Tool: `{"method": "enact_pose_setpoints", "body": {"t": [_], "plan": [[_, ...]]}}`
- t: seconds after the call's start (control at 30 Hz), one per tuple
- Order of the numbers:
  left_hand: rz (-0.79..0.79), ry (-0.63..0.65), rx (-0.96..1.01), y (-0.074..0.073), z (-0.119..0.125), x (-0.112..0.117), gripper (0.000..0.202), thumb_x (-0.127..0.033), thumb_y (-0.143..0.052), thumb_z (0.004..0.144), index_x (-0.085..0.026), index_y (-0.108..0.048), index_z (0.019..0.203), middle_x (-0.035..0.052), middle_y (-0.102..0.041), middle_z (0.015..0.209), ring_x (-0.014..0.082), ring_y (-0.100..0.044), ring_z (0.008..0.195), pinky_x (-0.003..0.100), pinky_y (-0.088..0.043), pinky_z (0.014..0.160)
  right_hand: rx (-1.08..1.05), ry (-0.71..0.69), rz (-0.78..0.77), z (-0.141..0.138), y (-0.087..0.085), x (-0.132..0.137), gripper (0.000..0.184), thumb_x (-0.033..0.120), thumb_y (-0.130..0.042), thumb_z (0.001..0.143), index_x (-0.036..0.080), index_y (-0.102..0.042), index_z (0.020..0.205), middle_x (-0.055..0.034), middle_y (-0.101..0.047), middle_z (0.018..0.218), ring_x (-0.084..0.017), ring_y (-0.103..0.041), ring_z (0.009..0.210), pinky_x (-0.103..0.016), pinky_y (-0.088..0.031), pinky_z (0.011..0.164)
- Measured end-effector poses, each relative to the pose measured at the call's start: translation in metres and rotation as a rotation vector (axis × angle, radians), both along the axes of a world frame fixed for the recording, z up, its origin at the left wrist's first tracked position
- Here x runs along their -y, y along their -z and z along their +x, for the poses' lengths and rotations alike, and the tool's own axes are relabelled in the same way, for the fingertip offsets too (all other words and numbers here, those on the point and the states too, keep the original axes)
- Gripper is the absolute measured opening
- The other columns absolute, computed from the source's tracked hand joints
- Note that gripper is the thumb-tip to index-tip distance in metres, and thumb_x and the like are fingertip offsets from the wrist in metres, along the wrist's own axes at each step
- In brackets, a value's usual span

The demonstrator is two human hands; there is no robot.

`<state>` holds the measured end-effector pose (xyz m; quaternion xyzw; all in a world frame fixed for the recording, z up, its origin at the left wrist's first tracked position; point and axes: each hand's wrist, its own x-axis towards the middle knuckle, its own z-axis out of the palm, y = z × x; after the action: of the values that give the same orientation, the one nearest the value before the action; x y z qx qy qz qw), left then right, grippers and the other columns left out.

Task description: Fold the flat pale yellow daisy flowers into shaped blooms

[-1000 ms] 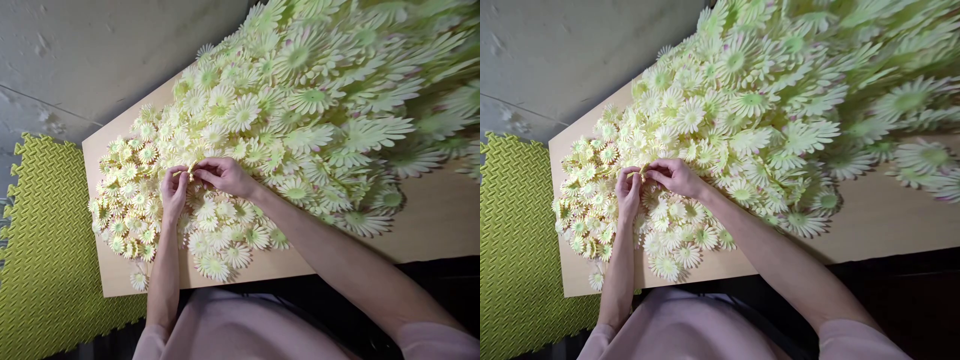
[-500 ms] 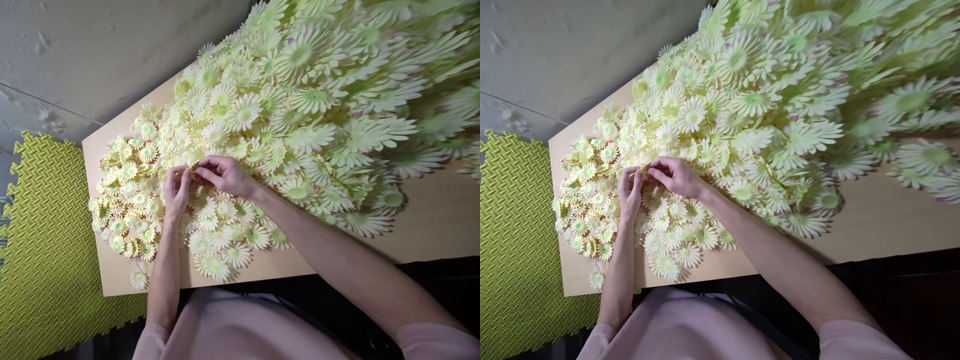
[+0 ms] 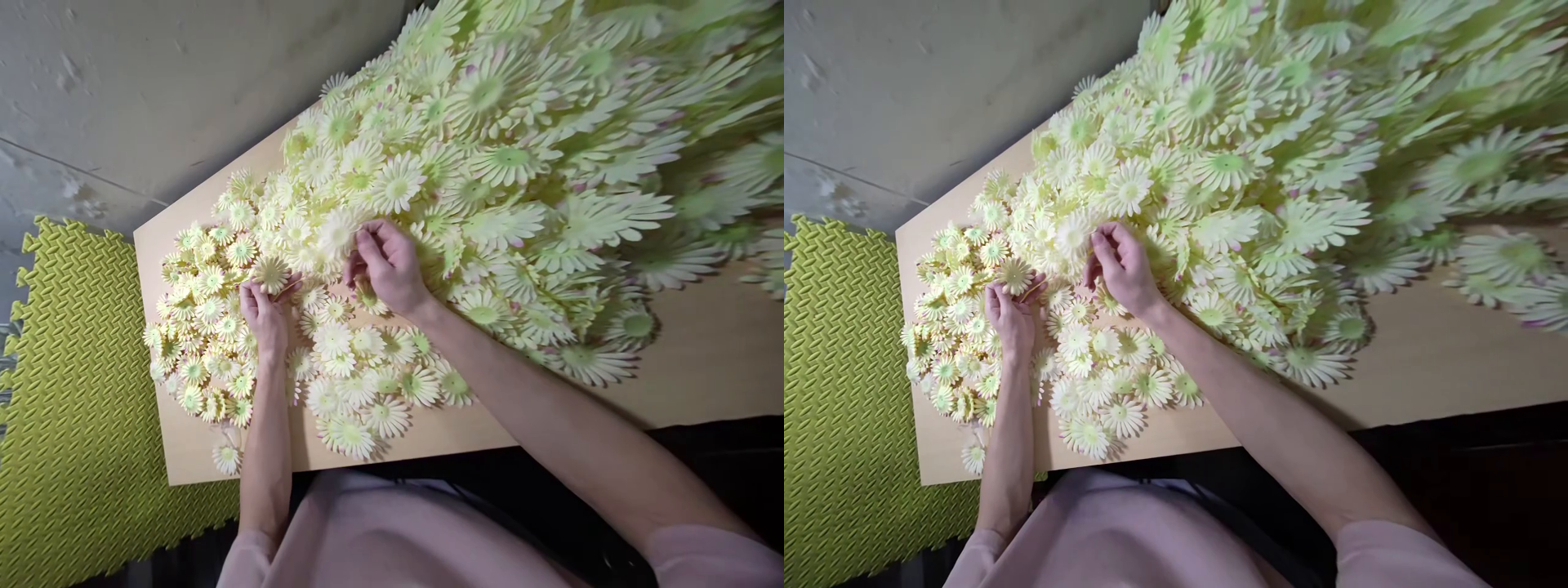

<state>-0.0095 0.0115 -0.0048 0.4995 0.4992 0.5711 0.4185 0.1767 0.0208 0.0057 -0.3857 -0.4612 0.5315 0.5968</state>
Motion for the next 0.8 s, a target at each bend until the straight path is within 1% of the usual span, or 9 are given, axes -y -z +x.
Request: {"method": "enact_pose_setpoints", "body": {"t": [0.07, 0.17, 0.27, 0.33, 0.43, 0.47, 0.53, 0.67, 0.8], "plan": [[0.006, -0.062, 0.099, -0.003, 0.001, 0.000, 0.032, -0.057, -0.042, 0.095, -0.026, -0.043, 0.089, -0.0005, -0.065, 0.092, 0.0131, -0.073, 0.080, 0.032, -0.059, 0.071, -0.004, 0.061, 0.002, 0.001, -0.001, 0.000, 0.035, 0.059, -0.055, 0.091, 0.025, -0.045, 0.088, 0.0013, -0.061, 0.070, -0.010, -0.056, 0.046, -0.025, -0.048, 0.039], [0.017, -0.067, 0.127, -0.008, 0.007, 0.003, 0.029, -0.052, -0.051, 0.094, -0.024, -0.045, 0.087, -0.0005, -0.063, 0.088, 0.0125, -0.073, 0.075, 0.029, -0.059, 0.065, 0.020, 0.023, 0.056, 0.000, -0.001, 0.003, 0.036, 0.058, -0.058, 0.089, 0.023, -0.052, 0.082, -0.0011, -0.063, 0.073, -0.009, -0.056, 0.045, -0.026, -0.046, 0.037], [0.065, -0.073, 0.008, -0.010, 0.013, 0.007, 0.029, -0.049, -0.055, 0.092, -0.022, -0.050, 0.083, -0.0010, -0.061, 0.080, 0.0087, -0.066, 0.066, 0.024, -0.057, 0.061, 0.103, -0.092, 0.117, -0.001, 0.000, 0.007, 0.039, 0.057, -0.064, 0.086, 0.020, -0.061, 0.075, -0.0007, -0.061, 0.063, -0.010, -0.055, 0.044, -0.026, -0.044, 0.037], [0.117, -0.074, -0.120, -0.012, 0.015, 0.009, 0.028, -0.046, -0.056, 0.092, -0.021, -0.055, 0.081, 0.0007, -0.066, 0.081, 0.0078, -0.063, 0.065, 0.024, -0.056, 0.061, 0.183, -0.163, 0.172, -0.002, 0.000, 0.008, 0.036, 0.054, -0.070, 0.082, 0.019, -0.066, 0.076, 0.0000, -0.061, 0.058, -0.011, -0.053, 0.045, -0.026, -0.043, 0.039], [0.165, -0.006, -0.255, -0.012, 0.016, 0.011, 0.022, -0.040, -0.057, 0.093, -0.020, -0.063, 0.086, 0.0063, -0.074, 0.100, 0.0110, -0.069, 0.080, 0.027, -0.057, 0.071, 0.267, -0.191, 0.242, -0.004, -0.002, 0.009, 0.032, 0.048, -0.077, 0.077, 0.018, -0.071, 0.081, -0.0017, -0.067, 0.065, -0.011, -0.054, 0.050, -0.027, -0.044, 0.044], [0.167, 0.024, -0.268, -0.012, 0.016, 0.012, 0.019, -0.037, -0.058, 0.093, -0.020, -0.064, 0.088, 0.0073, -0.075, 0.106, 0.0128, -0.070, 0.087, 0.029, -0.057, 0.074, 0.281, -0.189, 0.249, -0.004, -0.002, 0.008, 0.031, 0.047, -0.078, 0.076, 0.017, -0.071, 0.082, -0.0025, -0.068, 0.069, -0.012, -0.055, 0.052, -0.027, -0.045, 0.047], [0.163, 0.067, -0.266, -0.011, 0.016, 0.013, 0.016, -0.034, -0.059, 0.093, -0.020, -0.066, 0.090, 0.0078, -0.075, 0.110, 0.0153, -0.071, 0.096, 0.031, -0.058, 0.078, 0.296, -0.186, 0.244, -0.004, -0.003, 0.008, 0.030, 0.045, -0.079, 0.075, 0.017, -0.071, 0.081, -0.0033, -0.070, 0.072, -0.013, -0.057, 0.056, -0.028, -0.047, 0.050], [0.164, 0.100, -0.270, -0.009, 0.016, 0.013, 0.014, -0.032, -0.061, 0.092, -0.020, -0.068, 0.090, 0.0083, -0.076, 0.107, 0.0152, -0.073, 0.092, 0.031, -0.057, 0.078, 0.299, -0.205, 0.215, -0.003, -0.003, 0.008, 0.031, 0.044, -0.081, 0.073, 0.016, -0.070, 0.079, -0.0027, -0.068, 0.070, -0.013, -0.056, 0.058, -0.029, -0.046, 0.054], [0.154, 0.105, -0.266, -0.009, 0.016, 0.014, 0.017, -0.034, -0.061, 0.091, -0.019, -0.069, 0.092, 0.0088, -0.077, 0.107, 0.0164, -0.073, 0.094, 0.033, -0.057, 0.081, 0.260, -0.217, 0.150, -0.003, -0.003, 0.009, 0.031, 0.046, -0.078, 0.076, 0.016, -0.071, 0.082, -0.0011, -0.064, 0.067, -0.012, -0.052, 0.055, -0.027, -0.042, 0.051]]}}
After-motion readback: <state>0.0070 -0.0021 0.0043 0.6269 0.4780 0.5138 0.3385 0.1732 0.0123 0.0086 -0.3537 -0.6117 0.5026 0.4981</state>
